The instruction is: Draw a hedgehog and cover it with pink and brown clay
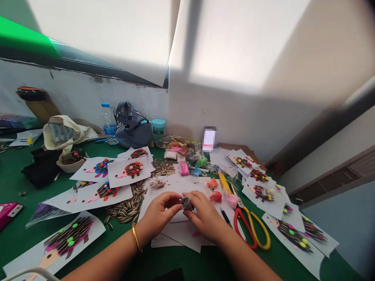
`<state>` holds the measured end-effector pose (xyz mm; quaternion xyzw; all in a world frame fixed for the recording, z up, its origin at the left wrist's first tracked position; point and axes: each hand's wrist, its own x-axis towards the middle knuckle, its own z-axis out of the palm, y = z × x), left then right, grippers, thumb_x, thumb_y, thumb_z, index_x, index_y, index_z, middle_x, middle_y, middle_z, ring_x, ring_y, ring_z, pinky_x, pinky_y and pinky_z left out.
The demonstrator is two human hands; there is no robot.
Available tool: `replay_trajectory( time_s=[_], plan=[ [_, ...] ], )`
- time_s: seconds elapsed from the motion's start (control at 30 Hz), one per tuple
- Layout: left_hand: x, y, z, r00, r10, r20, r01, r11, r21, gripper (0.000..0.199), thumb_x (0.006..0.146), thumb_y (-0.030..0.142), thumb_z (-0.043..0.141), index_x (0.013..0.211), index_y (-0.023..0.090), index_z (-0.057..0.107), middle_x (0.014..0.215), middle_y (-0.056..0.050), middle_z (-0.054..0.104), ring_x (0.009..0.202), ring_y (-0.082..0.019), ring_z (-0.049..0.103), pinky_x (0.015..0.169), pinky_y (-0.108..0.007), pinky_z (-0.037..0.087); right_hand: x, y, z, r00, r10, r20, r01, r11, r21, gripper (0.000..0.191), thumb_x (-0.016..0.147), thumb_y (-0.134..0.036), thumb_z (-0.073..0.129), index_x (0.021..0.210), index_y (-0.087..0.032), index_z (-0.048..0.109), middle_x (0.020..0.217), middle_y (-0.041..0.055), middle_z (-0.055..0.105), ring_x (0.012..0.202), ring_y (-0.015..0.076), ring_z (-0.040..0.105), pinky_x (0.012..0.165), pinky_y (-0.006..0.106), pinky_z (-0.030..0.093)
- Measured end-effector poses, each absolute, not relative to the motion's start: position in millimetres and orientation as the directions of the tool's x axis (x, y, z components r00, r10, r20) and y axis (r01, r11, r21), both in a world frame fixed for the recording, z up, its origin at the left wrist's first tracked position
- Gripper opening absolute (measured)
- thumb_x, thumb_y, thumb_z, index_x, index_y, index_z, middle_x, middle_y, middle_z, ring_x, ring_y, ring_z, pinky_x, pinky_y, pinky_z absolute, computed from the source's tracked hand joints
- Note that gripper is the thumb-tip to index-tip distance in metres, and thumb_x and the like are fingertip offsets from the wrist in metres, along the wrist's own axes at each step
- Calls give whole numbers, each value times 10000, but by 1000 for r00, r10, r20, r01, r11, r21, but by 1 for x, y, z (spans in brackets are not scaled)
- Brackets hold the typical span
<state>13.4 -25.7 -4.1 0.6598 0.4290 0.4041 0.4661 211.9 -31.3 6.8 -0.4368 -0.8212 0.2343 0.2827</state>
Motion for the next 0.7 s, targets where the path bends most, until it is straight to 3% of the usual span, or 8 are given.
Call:
replay_trajectory(
  time_s=[0.07, 0.33, 0.57, 0.7],
  plan=[
    [15, -28, -4, 317, 936, 151, 221, -227, 948, 215, 843, 332, 644, 1016, 207, 669, 973, -52, 700, 898, -201, 650, 832, -334, 530, 211, -32, 2, -501, 833, 236, 598, 530, -602, 399, 871, -202, 623, 1258, -230, 530, 1209, 94, 584, 1129, 238, 527, 968, 371, 428],
    [16, -36, 5, 337, 912, 232, 319, -343, 884, 137, 882, 303, 610, 967, 225, 684, 895, -24, 677, 837, -175, 626, 789, -308, 512, 206, -34, -4, -461, 858, 227, 631, 497, -596, 99, 935, -264, 529, 1005, -220, 583, 975, 41, 657, 907, 211, 567, 813, 322, 408],
    [15, -36, 2, 351, 894, 278, 296, -387, 873, 137, 896, 286, 597, 990, 227, 678, 892, -26, 672, 834, -174, 619, 782, -304, 506, 207, -37, 0, -465, 855, 230, 681, 511, -525, 76, 890, -205, 506, 842, -204, 566, 834, 26, 640, 791, 191, 536, 724, 296, 342],
    [14, -37, 2, 366, 880, 303, 279, -414, 866, 141, 900, 258, 590, 1010, 229, 674, 903, -27, 664, 842, -170, 612, 784, -298, 500, 205, -38, 2, -446, 873, 197, 681, 474, -558, 102, 874, -202, 502, 792, -193, 560, 791, 28, 626, 761, 191, 531, 707, 306, 336]
  ],
)
